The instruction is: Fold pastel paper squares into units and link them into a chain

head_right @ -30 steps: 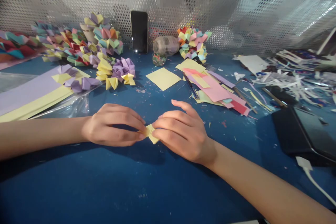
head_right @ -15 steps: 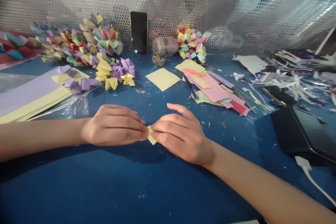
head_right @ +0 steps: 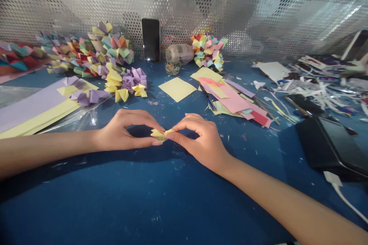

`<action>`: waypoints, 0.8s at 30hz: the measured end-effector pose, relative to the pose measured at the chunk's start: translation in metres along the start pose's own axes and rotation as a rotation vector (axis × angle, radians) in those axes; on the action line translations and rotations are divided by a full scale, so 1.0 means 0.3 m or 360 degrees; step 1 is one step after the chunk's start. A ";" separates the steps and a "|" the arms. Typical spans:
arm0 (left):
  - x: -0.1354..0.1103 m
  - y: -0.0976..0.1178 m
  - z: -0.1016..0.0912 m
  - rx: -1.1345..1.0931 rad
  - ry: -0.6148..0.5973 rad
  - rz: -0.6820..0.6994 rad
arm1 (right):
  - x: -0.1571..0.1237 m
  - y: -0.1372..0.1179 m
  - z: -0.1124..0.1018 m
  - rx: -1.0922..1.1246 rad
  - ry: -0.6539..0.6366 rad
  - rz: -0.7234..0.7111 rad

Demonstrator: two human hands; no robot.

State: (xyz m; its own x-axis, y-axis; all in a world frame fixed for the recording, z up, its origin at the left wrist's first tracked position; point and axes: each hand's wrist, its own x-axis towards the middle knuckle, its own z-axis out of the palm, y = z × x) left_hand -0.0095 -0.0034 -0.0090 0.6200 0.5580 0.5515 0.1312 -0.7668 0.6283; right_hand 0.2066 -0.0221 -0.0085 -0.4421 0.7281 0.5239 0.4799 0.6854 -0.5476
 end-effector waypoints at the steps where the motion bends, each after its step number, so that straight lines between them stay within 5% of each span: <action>1: 0.002 0.002 -0.001 -0.0034 -0.0029 -0.0057 | -0.001 0.000 0.000 -0.0002 -0.0021 0.0072; 9: 0.014 -0.028 -0.007 -0.0470 -0.0149 -0.0688 | 0.005 -0.021 0.002 -0.0049 -0.0186 0.0269; 24: 0.017 -0.035 -0.003 -0.0713 -0.0289 -0.0731 | 0.009 -0.018 0.004 0.0032 -0.0178 0.0324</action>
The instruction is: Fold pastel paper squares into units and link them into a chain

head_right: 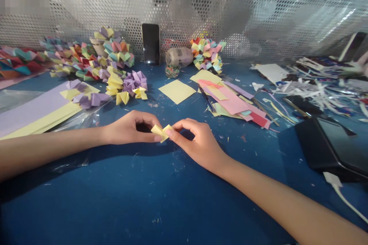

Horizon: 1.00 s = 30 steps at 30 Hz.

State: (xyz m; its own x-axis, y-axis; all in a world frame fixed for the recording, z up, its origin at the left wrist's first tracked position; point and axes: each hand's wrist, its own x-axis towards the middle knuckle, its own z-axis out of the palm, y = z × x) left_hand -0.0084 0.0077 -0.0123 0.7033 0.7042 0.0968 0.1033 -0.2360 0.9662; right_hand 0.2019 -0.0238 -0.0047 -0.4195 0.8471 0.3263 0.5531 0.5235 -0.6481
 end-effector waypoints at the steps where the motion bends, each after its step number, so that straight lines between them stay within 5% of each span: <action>1: 0.001 0.001 0.000 -0.0007 -0.0006 -0.0006 | 0.000 0.000 0.000 0.0012 -0.0002 -0.0001; 10: 0.010 -0.008 -0.002 -0.0119 0.0047 0.0051 | -0.005 0.000 0.002 0.0061 0.0126 -0.0067; 18: 0.013 -0.011 -0.010 -0.0314 0.0179 -0.0042 | -0.011 0.020 -0.004 -0.0314 0.0505 -0.0771; 24: 0.009 -0.004 -0.021 -0.0287 0.0165 -0.0087 | -0.007 0.021 -0.005 -0.0303 0.0216 -0.0749; 30: 0.010 0.000 -0.005 -0.0069 0.0024 -0.0085 | -0.009 0.025 0.000 -0.0163 0.0237 -0.0536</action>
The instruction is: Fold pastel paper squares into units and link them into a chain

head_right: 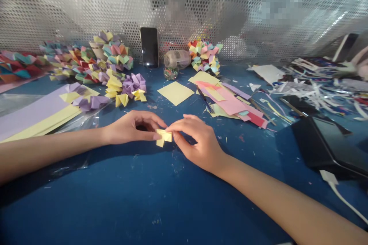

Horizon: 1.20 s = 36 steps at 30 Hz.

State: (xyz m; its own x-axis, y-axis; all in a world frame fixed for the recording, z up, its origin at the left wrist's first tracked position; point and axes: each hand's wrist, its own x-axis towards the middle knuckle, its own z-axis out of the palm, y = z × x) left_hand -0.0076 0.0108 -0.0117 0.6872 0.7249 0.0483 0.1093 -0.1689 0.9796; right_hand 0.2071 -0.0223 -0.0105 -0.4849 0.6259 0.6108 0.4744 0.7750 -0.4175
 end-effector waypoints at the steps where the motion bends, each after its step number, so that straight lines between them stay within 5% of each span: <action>1: 0.001 0.000 0.001 -0.0036 0.0008 0.0006 | 0.000 -0.002 -0.001 0.0034 -0.0015 0.0082; 5: 0.003 -0.005 0.000 -0.0138 0.0107 -0.0011 | -0.001 -0.013 -0.007 0.0196 -0.0052 0.0338; 12: -0.002 0.003 0.001 -0.0107 0.0081 -0.0051 | -0.002 -0.006 0.003 0.0136 0.0114 0.0423; 18: 0.000 0.006 0.003 -0.0019 0.0044 -0.0015 | 0.001 -0.008 0.006 0.0193 0.0050 0.0394; 25: 0.007 -0.005 -0.006 -0.0233 0.0110 -0.0082 | -0.001 -0.007 0.005 0.0278 -0.0033 0.0651; 36: -0.002 0.005 -0.002 -0.0123 0.0066 -0.0057 | 0.004 -0.007 0.006 0.0319 0.0011 0.0563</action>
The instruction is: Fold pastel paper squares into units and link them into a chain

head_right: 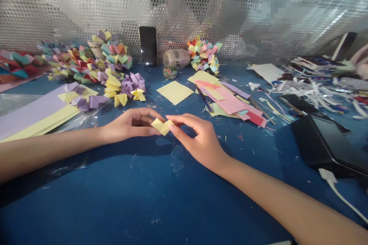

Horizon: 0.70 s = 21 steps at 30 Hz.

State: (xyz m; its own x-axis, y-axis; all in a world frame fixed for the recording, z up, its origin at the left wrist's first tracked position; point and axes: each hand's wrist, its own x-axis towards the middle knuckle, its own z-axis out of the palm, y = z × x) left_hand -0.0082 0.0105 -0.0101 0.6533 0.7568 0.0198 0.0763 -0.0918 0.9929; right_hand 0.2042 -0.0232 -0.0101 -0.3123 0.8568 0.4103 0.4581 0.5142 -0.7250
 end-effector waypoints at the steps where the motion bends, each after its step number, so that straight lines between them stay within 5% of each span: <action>1: 0.000 -0.001 -0.001 0.0006 -0.0001 0.0004 | 0.001 -0.001 0.000 -0.0009 -0.0013 -0.0014; 15: 0.003 -0.009 0.001 0.0048 0.0001 -0.0031 | -0.002 0.001 0.017 -0.0120 0.0045 -0.0079; 21: 0.006 -0.016 0.005 0.0025 0.0042 -0.0002 | 0.000 -0.016 0.023 -0.0264 0.0077 -0.0375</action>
State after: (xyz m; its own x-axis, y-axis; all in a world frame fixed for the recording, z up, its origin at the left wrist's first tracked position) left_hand -0.0061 0.0114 -0.0149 0.6330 0.7739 0.0218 0.0888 -0.1006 0.9910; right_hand 0.1962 -0.0261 -0.0105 -0.3880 0.7116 0.5857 0.5087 0.6953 -0.5078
